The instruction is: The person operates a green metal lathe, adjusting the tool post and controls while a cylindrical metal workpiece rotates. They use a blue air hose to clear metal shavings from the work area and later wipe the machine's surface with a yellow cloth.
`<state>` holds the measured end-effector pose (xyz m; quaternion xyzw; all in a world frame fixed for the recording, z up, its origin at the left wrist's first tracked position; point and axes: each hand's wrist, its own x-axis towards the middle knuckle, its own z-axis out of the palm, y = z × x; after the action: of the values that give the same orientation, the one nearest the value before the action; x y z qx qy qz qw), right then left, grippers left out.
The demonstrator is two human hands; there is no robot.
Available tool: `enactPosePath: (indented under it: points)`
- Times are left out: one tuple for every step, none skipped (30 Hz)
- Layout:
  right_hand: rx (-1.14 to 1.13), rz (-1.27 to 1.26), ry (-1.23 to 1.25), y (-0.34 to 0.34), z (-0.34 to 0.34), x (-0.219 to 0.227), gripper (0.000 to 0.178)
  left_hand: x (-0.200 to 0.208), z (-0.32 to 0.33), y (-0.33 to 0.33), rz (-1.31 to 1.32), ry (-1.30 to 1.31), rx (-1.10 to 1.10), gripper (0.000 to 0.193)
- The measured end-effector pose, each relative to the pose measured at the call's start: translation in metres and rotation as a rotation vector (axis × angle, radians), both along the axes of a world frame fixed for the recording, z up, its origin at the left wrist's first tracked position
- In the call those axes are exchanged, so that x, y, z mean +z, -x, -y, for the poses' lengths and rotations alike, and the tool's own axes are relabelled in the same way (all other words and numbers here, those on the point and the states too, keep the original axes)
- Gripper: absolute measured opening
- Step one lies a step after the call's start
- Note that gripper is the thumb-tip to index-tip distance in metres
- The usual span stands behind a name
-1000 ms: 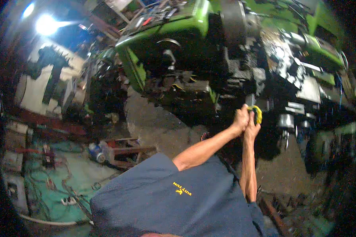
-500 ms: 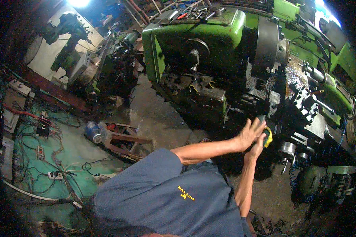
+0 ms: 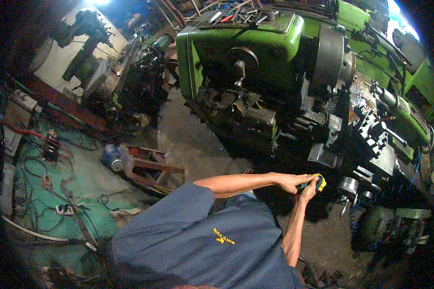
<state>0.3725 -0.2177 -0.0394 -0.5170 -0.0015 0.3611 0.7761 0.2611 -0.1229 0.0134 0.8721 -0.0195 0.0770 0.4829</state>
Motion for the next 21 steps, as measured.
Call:
enactPosePath:
  points:
    - [-0.006, -0.022, 0.002, -0.008, 0.015, 0.02, 0.052, 0.11, 0.003, 0.007, -0.564, -0.243, -0.05, 0.102]
    - [0.09, -0.06, -0.107, -0.013, 0.018, 0.036, 0.055, 0.116, -0.001, 0.017, -0.485, -0.285, 0.018, 0.102]
    - [0.185, -0.101, -0.21, -0.018, 0.022, 0.046, 0.059, 0.118, -0.003, 0.025, -0.409, -0.324, 0.084, 0.102]
    - [0.288, -0.106, -0.325, -0.016, 0.025, 0.066, 0.066, 0.142, -0.002, 0.031, -0.432, -0.086, 0.162, 0.1]
    - [0.223, -0.188, -0.286, 0.004, 0.019, 0.1, 0.07, 0.128, -0.006, 0.035, -0.234, 0.142, 0.124, 0.088]
    - [0.496, -0.18, -0.531, 0.011, 0.022, 0.123, 0.069, 0.144, -0.002, 0.034, -0.32, 0.447, 0.097, 0.085]
    - [0.561, -0.146, -0.543, 0.015, 0.021, 0.128, 0.066, 0.161, 0.002, 0.034, -0.4, 0.75, 0.066, 0.081]
    - [0.476, -0.072, -0.364, 0.022, 0.019, 0.115, 0.063, 0.146, 0.009, 0.022, -0.293, 0.839, 0.135, 0.08]
    - [0.369, 0.005, -0.124, 0.026, 0.019, 0.104, 0.06, 0.13, 0.012, 0.016, -0.222, 0.821, 0.165, 0.079]
    - [0.332, 0.021, -0.045, 0.027, 0.017, 0.093, 0.058, 0.116, 0.013, 0.011, -0.158, 0.8, 0.197, 0.079]
    - [0.297, 0.043, -0.015, 0.02, 0.021, 0.081, 0.056, 0.122, 0.016, 0.008, -0.248, 0.687, 0.243, 0.078]
    - [0.256, 0.062, 0.011, 0.013, 0.023, 0.069, 0.055, 0.128, 0.017, 0.005, -0.345, 0.569, 0.274, 0.076]
    - [0.216, 0.077, 0.058, 0.017, 0.019, 0.074, 0.055, 0.094, 0.018, -0.004, -0.292, 0.363, 0.348, 0.079]
    - [0.158, 0.097, 0.098, 0.019, 0.013, 0.078, 0.055, 0.059, 0.02, -0.016, -0.25, 0.149, 0.419, 0.082]
    - [0.024, 0.117, 0.045, 0.011, 0.013, 0.052, 0.057, 0.03, 0.026, -0.025, -0.098, -0.084, 0.5, 0.084]
    - [0.025, 0.119, 0.073, 0.009, 0.015, 0.054, 0.044, 0.033, 0.026, -0.025, -0.142, -0.112, 0.483, 0.083]
    - [0.011, 0.12, 0.105, 0.007, 0.023, 0.061, 0.032, 0.049, 0.028, -0.024, -0.232, -0.206, 0.423, 0.082]
    - [0.025, 0.165, 0.147, 0.006, 0.026, 0.063, 0.032, 0.072, 0.025, -0.02, -0.324, -0.301, 0.371, 0.082]
    - [0.023, 0.211, 0.189, 0.005, 0.031, 0.065, 0.032, 0.092, 0.021, -0.017, -0.41, -0.399, 0.302, 0.081]
    - [0.045, 0.255, 0.225, 0.006, 0.032, 0.069, 0.033, 0.102, 0.012, -0.012, -0.439, -0.476, 0.247, 0.08]
    - [-0.01, 0.211, 0.219, 0.01, 0.033, 0.079, 0.034, 0.117, 0.002, -0.007, -0.484, -0.621, 0.213, 0.078]
